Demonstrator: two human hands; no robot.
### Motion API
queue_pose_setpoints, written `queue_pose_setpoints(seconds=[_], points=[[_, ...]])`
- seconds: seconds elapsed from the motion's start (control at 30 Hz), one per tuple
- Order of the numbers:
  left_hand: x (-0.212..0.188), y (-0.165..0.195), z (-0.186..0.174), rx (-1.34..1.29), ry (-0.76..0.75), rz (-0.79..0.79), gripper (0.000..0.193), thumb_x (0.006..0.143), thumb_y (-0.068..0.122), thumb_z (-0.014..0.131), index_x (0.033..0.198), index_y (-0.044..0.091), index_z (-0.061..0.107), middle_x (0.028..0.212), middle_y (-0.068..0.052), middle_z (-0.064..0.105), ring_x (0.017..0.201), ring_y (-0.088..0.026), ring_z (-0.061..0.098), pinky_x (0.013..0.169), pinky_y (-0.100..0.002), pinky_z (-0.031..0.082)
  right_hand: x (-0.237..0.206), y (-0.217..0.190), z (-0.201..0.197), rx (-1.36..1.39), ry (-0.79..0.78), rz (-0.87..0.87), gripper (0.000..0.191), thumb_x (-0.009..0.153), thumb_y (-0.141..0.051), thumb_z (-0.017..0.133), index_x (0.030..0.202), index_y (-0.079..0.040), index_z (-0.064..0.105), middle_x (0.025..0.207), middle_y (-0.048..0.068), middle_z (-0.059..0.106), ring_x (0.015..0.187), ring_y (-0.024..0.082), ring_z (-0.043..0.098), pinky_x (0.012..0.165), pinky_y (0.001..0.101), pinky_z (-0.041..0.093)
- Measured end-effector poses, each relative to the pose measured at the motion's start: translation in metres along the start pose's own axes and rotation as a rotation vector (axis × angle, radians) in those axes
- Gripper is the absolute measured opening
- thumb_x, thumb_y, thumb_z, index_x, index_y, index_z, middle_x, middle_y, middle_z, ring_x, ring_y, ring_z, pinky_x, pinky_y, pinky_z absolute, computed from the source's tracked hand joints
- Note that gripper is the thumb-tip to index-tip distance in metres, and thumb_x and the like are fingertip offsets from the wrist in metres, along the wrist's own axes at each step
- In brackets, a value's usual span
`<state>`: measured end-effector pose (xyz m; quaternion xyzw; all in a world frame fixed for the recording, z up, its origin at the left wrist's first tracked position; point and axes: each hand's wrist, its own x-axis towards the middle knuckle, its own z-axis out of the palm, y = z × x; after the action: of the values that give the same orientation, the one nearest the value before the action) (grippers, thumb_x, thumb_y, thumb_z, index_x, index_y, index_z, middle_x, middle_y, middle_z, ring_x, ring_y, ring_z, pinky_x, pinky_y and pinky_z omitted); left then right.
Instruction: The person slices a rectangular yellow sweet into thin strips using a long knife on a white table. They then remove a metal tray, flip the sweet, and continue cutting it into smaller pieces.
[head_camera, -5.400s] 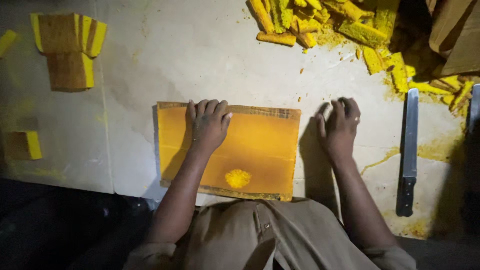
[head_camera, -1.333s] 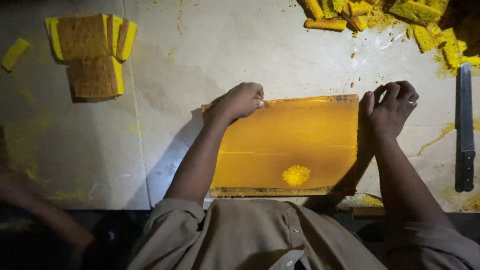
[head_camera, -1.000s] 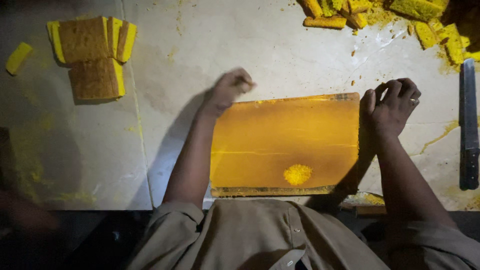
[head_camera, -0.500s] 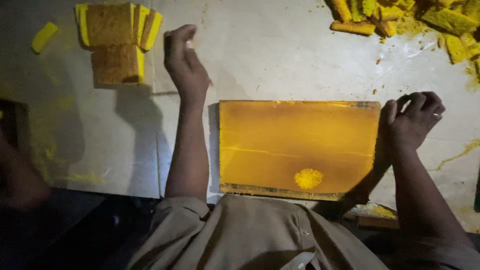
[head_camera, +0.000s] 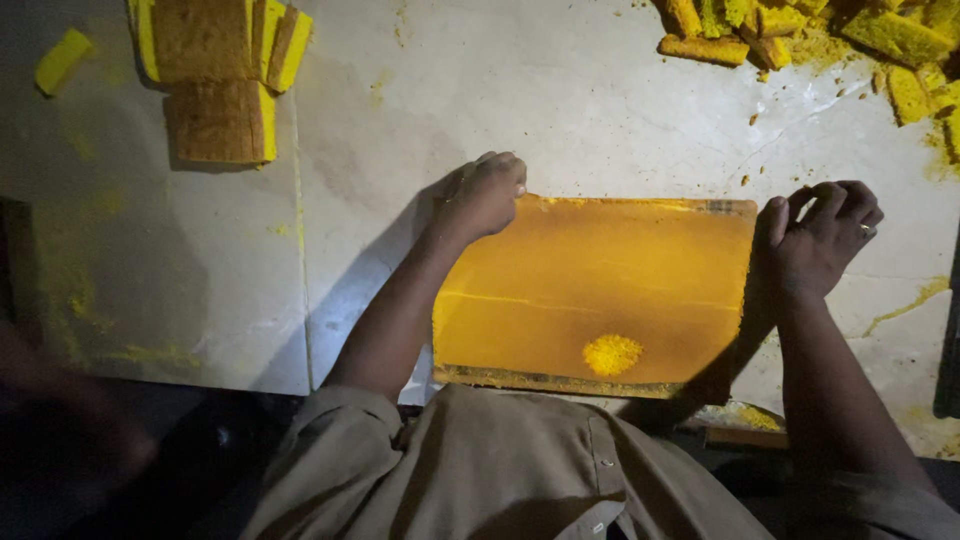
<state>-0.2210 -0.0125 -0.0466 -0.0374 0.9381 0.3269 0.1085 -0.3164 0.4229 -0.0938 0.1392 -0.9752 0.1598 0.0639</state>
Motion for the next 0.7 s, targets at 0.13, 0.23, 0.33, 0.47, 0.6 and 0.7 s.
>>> queue_pose_setpoints(seconds=[0.13, 0.23, 0.33, 0.47, 0.6, 0.7], points=[[0.004, -0.019, 0.000, 0.020, -0.087, -0.436, 0.009, 0.099, 0.016, 0.057, 0.106, 0.012, 0.060, 0.093, -0.011, 0.070, 0.087, -0.031, 0.069, 0.075, -0.051, 0.052, 0.000, 0.009, 0.006, -0.026, 0.018, -0.043, 0.021, 0.094, -0.014, 0.063, 0.111, -0.005, 0.055, 0.137, 0.020, 0.046, 0.134, 0.038, 0.039, 0.117, 0.0522, 0.032], [0.013, -0.051, -0.011, -0.388, 0.320, -0.300, 0.014, 0.097, 0.008, 0.052, 0.111, 0.007, 0.057, 0.085, -0.011, 0.071, 0.076, -0.023, 0.075, 0.068, -0.040, 0.059, -0.001, 0.015, 0.010, -0.073, 0.014, -0.047, 0.022, 0.094, -0.016, 0.064, 0.111, -0.005, 0.055, 0.137, 0.020, 0.046, 0.134, 0.039, 0.040, 0.115, 0.0530, 0.032], [0.012, -0.088, -0.034, -1.035, 0.449, -0.488, 0.014, 0.106, 0.014, 0.050, 0.106, 0.003, 0.060, 0.084, -0.009, 0.070, 0.067, -0.024, 0.068, 0.058, -0.039, 0.051, -0.004, 0.016, 0.011, -0.074, 0.004, -0.053, 0.019, 0.095, -0.015, 0.063, 0.108, -0.005, 0.054, 0.133, 0.019, 0.046, 0.134, 0.039, 0.040, 0.116, 0.0534, 0.033], [-0.009, -0.111, -0.070, -0.780, 0.685, -0.158, 0.013, 0.104, 0.006, 0.056, 0.117, 0.001, 0.056, 0.095, -0.011, 0.066, 0.084, -0.026, 0.065, 0.074, -0.037, 0.055, -0.007, 0.011, 0.010, -0.053, 0.010, -0.068, 0.016, 0.096, -0.013, 0.060, 0.107, -0.004, 0.052, 0.132, 0.018, 0.045, 0.135, 0.038, 0.040, 0.115, 0.0526, 0.034], [-0.034, -0.098, -0.077, -0.299, 0.281, -0.182, 0.036, 0.084, 0.006, 0.068, 0.119, 0.006, 0.065, 0.110, -0.012, 0.071, 0.102, -0.026, 0.070, 0.086, -0.038, 0.055, -0.007, 0.011, 0.010, -0.051, 0.010, -0.043, 0.016, 0.097, -0.013, 0.060, 0.107, -0.004, 0.051, 0.135, 0.019, 0.044, 0.134, 0.039, 0.040, 0.114, 0.0531, 0.034], [-0.046, -0.084, -0.064, -0.212, -0.049, -0.374, 0.033, 0.082, 0.015, 0.078, 0.113, 0.007, 0.070, 0.107, -0.014, 0.074, 0.103, -0.029, 0.071, 0.088, -0.041, 0.054, -0.006, 0.014, 0.012, -0.063, 0.019, -0.048, 0.021, 0.096, -0.014, 0.061, 0.110, -0.003, 0.050, 0.135, 0.019, 0.043, 0.133, 0.039, 0.040, 0.112, 0.0540, 0.034]])
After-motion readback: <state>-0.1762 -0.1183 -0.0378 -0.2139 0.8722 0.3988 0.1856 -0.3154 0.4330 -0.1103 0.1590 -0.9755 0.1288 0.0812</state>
